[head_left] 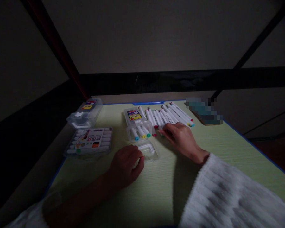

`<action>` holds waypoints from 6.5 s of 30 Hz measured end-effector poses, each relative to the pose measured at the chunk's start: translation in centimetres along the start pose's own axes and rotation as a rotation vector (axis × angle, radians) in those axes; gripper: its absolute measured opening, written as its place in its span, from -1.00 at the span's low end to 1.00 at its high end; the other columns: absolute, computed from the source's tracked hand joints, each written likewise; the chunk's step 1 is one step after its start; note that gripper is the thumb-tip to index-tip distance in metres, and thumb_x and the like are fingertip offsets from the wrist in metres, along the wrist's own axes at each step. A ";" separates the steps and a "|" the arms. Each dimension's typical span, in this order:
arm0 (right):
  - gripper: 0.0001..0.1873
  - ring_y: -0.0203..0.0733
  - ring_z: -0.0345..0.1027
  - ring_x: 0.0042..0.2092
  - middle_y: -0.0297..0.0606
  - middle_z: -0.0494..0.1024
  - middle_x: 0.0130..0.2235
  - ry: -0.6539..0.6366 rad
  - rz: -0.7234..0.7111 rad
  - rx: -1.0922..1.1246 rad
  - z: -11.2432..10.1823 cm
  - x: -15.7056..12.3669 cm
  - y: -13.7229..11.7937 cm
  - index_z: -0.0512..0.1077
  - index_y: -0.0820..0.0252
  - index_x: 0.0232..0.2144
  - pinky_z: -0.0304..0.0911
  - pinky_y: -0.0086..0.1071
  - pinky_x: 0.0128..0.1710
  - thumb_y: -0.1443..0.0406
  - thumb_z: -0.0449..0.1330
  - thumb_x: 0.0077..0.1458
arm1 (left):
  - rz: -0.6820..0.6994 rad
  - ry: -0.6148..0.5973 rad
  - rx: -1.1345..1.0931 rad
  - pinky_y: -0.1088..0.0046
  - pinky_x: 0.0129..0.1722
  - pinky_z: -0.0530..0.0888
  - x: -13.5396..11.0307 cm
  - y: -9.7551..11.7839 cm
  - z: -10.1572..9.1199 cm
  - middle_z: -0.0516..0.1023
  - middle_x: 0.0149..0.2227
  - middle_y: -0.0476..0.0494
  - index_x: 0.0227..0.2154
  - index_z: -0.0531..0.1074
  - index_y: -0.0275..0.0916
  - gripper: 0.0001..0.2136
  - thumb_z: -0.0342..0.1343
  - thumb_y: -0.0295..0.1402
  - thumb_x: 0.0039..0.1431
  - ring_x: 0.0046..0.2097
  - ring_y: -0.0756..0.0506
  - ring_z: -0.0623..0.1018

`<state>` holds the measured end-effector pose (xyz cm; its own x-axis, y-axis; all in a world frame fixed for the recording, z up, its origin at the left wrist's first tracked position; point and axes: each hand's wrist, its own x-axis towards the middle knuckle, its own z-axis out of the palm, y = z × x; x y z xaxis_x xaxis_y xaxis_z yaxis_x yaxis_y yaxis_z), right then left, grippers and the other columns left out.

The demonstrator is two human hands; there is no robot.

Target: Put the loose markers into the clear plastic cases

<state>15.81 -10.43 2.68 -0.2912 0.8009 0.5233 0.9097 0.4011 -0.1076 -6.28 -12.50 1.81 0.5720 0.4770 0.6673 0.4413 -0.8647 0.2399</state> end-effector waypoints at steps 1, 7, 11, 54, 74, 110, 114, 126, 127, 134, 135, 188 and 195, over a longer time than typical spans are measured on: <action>-0.69 -0.26 0.20 -0.55 -0.26 0.42 -0.59 -0.007 0.023 -0.011 0.0 0.0 0.1 0.36 0.22 -0.51 -0.04 -0.40 -0.47 0.21 -0.04 0.15 | 0.002 -0.001 0.001 0.52 -0.51 0.28 0.0 0.0 0.0 0.30 -0.59 -0.01 -0.55 0.25 -0.26 -0.86 -0.05 -0.55 0.08 -0.52 0.02 0.30; -0.75 -0.22 0.27 -0.54 -0.22 0.45 -0.59 -0.122 0.232 -0.086 -0.6 0.4 1.3 0.36 0.22 -0.53 -0.06 -0.40 -0.50 0.25 0.00 0.10 | 0.014 -0.021 0.014 0.52 -0.51 0.29 0.0 -0.1 0.2 0.31 -0.59 -0.02 -0.56 0.25 -0.27 -0.85 -0.06 -0.54 0.09 -0.52 0.02 0.30; -0.82 -0.19 0.32 -0.49 -0.19 0.50 -0.52 -0.143 0.372 -0.076 -1.1 0.5 3.0 0.39 0.22 -0.50 -0.04 -0.42 -0.51 0.27 0.05 0.04 | 0.016 -0.019 0.022 0.52 -0.51 0.30 0.0 -0.1 0.2 0.32 -0.59 -0.03 -0.56 0.26 -0.26 -0.85 -0.05 -0.54 0.08 -0.52 0.02 0.31; -0.79 -0.11 0.38 -0.36 -0.08 0.47 -0.32 -0.187 0.524 -0.257 0.2 -0.4 6.6 0.44 0.26 -0.44 0.10 -0.37 -0.44 0.25 0.07 0.02 | 0.038 -0.085 0.069 0.51 -0.49 0.32 0.0 -0.1 0.3 0.34 -0.58 -0.04 -0.55 0.30 -0.27 -0.84 -0.07 -0.53 0.10 -0.51 0.00 0.33; -0.72 -0.02 0.39 -0.27 -0.08 0.43 -0.24 -0.282 0.598 -0.323 0.9 0.0 5.8 0.41 0.28 -0.35 0.16 -0.30 -0.36 0.19 0.01 0.07 | 0.022 -0.116 0.054 0.52 -0.49 0.29 -0.1 0.0 0.3 0.32 -0.58 -0.02 -0.55 0.28 -0.27 -0.84 -0.08 -0.53 0.11 -0.51 0.01 0.30; -0.82 -0.21 0.28 -0.50 -0.17 0.49 -0.41 0.130 0.473 0.034 0.3 -0.1 6.3 0.37 0.25 -0.36 0.14 -0.37 -0.48 0.29 0.07 -0.06 | -0.249 -0.215 0.249 0.33 -0.22 0.48 -0.1 -0.5 0.3 0.32 -0.07 -0.22 -0.17 0.24 -0.26 -0.77 -0.04 -0.47 0.07 -0.12 -0.14 0.45; -0.85 -0.21 0.29 -0.47 -0.17 0.48 -0.40 0.129 0.468 0.057 0.0 0.0 6.1 0.36 0.24 -0.38 0.14 -0.37 -0.46 0.29 0.08 -0.04 | -0.253 -0.235 0.243 0.32 -0.22 0.48 0.0 -0.5 0.3 0.33 -0.09 -0.22 -0.18 0.25 -0.26 -0.78 -0.05 -0.48 0.07 -0.13 -0.14 0.45; -0.82 -0.22 0.32 -0.46 -0.22 0.45 -0.43 0.292 0.603 0.182 -0.4 0.2 5.4 0.30 0.22 -0.34 0.17 -0.40 -0.49 0.22 0.06 0.03 | -0.233 -0.247 0.215 0.29 -0.19 0.47 0.0 -0.5 0.3 0.33 -0.11 -0.25 -0.22 0.27 -0.30 -0.82 -0.06 -0.48 0.07 -0.11 -0.16 0.43; -0.82 -0.23 0.32 -0.46 -0.23 0.44 -0.43 0.343 0.608 0.212 -0.4 0.2 5.4 0.29 0.22 -0.34 0.18 -0.41 -0.49 0.21 0.06 0.03 | -0.230 -0.243 0.217 0.29 -0.19 0.47 0.0 -0.5 0.3 0.33 -0.11 -0.25 -0.22 0.27 -0.30 -0.82 -0.05 -0.48 0.07 -0.11 -0.16 0.43; -0.79 -0.25 0.32 -0.40 -0.29 0.38 -0.41 0.543 0.626 0.394 0.0 0.4 5.6 0.23 0.17 -0.35 0.23 -0.39 -0.46 0.15 0.05 0.05 | -0.241 -0.240 0.200 0.29 -0.19 0.47 -0.1 -0.6 0.3 0.33 -0.10 -0.25 -0.22 0.27 -0.29 -0.81 -0.06 -0.49 0.07 -0.10 -0.16 0.43; -0.79 -0.26 0.31 -0.41 -0.30 0.37 -0.42 0.562 0.622 0.423 0.0 0.5 5.6 0.22 0.16 -0.35 0.23 -0.39 -0.47 0.15 0.06 0.05 | -0.247 -0.243 0.198 0.29 -0.20 0.47 -0.1 -0.6 0.3 0.33 -0.10 -0.25 -0.22 0.27 -0.28 -0.81 -0.06 -0.49 0.07 -0.10 -0.16 0.43; -0.92 -0.28 0.36 -0.45 -0.32 0.50 -0.39 0.505 0.258 1.188 -1.7 0.3 -2.6 0.11 0.06 -0.29 0.23 -0.39 -0.52 0.21 -0.05 0.19 | -0.291 -0.273 0.194 0.26 -0.16 0.46 -0.3 -0.4 0.3 0.31 -0.05 -0.27 -0.19 0.28 -0.29 -0.78 -0.06 -0.51 0.06 -0.10 -0.18 0.43; -0.90 -0.31 0.37 -0.45 -0.31 0.51 -0.34 0.499 0.270 1.223 -1.4 0.2 -2.7 0.12 0.07 -0.27 0.24 -0.41 -0.51 0.20 -0.05 0.19 | -0.277 -0.268 0.193 0.27 -0.18 0.46 -0.3 -0.4 0.3 0.31 -0.07 -0.26 -0.20 0.28 -0.30 -0.79 -0.06 -0.51 0.06 -0.11 -0.17 0.43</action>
<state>13.65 -11.96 4.24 0.2293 0.7760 0.5876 -0.0006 0.6038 -0.7972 -6.38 -12.22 1.29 0.5618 0.7329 0.3837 0.7102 -0.6651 0.2305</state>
